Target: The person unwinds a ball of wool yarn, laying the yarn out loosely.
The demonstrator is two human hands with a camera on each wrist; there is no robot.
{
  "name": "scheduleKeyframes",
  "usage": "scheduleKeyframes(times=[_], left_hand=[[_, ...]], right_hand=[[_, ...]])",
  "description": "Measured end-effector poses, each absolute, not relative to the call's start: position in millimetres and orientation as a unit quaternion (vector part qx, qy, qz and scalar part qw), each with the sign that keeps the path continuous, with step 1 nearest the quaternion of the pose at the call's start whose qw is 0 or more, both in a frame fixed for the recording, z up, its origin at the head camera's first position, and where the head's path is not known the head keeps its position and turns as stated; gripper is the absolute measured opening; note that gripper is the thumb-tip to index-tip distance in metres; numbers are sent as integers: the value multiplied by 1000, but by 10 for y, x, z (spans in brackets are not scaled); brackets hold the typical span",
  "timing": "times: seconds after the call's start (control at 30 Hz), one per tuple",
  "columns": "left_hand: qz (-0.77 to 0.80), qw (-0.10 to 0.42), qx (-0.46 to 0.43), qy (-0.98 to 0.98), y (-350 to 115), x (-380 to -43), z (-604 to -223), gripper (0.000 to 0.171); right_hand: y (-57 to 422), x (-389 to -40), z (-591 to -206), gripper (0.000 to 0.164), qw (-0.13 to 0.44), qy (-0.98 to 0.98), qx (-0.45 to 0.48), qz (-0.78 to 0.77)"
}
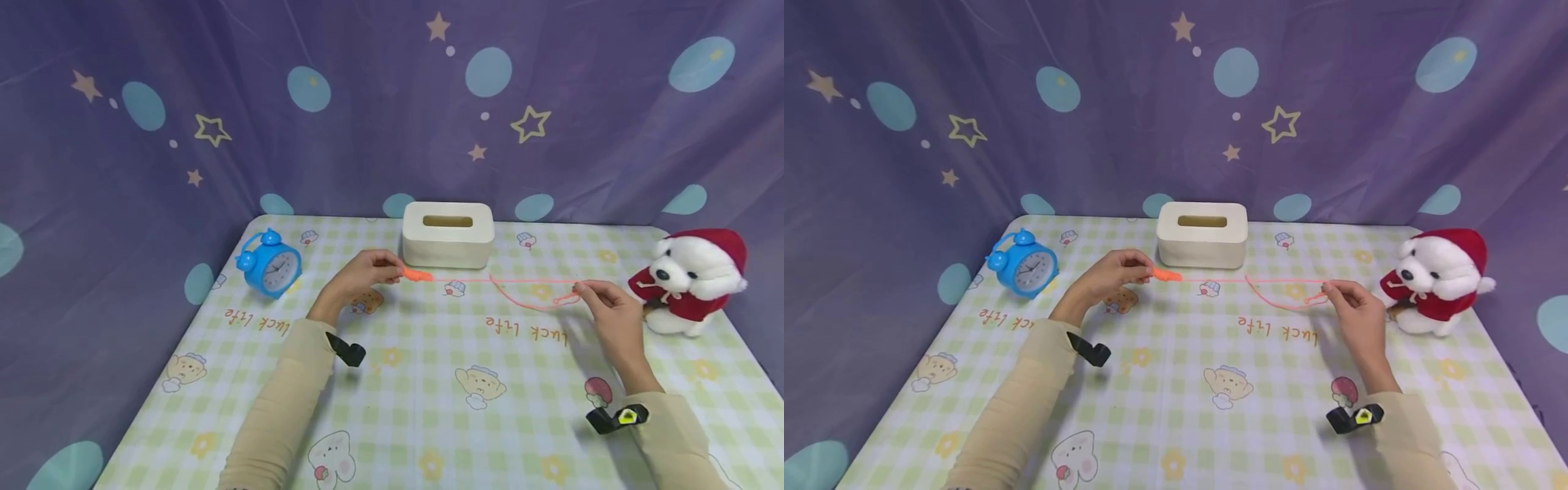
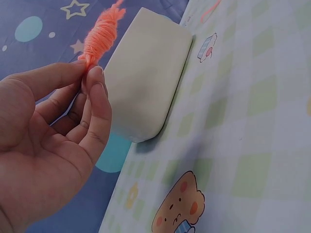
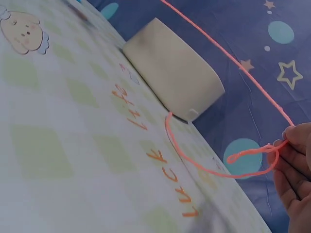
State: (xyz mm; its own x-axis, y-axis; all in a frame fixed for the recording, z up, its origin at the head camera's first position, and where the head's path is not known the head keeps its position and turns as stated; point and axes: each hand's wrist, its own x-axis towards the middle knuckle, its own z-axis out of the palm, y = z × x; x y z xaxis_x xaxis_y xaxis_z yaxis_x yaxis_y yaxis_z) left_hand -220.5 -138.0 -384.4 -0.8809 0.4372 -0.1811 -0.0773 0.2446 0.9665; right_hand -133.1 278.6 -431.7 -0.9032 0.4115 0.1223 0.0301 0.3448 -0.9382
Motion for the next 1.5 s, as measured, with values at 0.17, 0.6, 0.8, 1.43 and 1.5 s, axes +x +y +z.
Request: scheduleKeyframes(times=[0.17,0.6,0.8,1.43,1.5], left_hand=[[607,212,118,757,-1387,-2206,-3832,15],[607,214,103,759,-1408,-2193,-3813,15],[606,210,112,759,-1427,-2199,-3823,17],[606,205,134,757,-1383,-2199,-3806,15],[607,204,138,755,-1359,-2194,-3802,15]], right_hand=[[2867,-1289,-4342,33,181,-807,-154,540],[3016,-1158,-4390,27,191,-775,-244,551],[3058,-1118,-4386,21,195,-774,-272,538],[3047,-1049,-4498,40,123,-876,-186,428],[3026,-1059,-4509,37,123,-881,-176,421]])
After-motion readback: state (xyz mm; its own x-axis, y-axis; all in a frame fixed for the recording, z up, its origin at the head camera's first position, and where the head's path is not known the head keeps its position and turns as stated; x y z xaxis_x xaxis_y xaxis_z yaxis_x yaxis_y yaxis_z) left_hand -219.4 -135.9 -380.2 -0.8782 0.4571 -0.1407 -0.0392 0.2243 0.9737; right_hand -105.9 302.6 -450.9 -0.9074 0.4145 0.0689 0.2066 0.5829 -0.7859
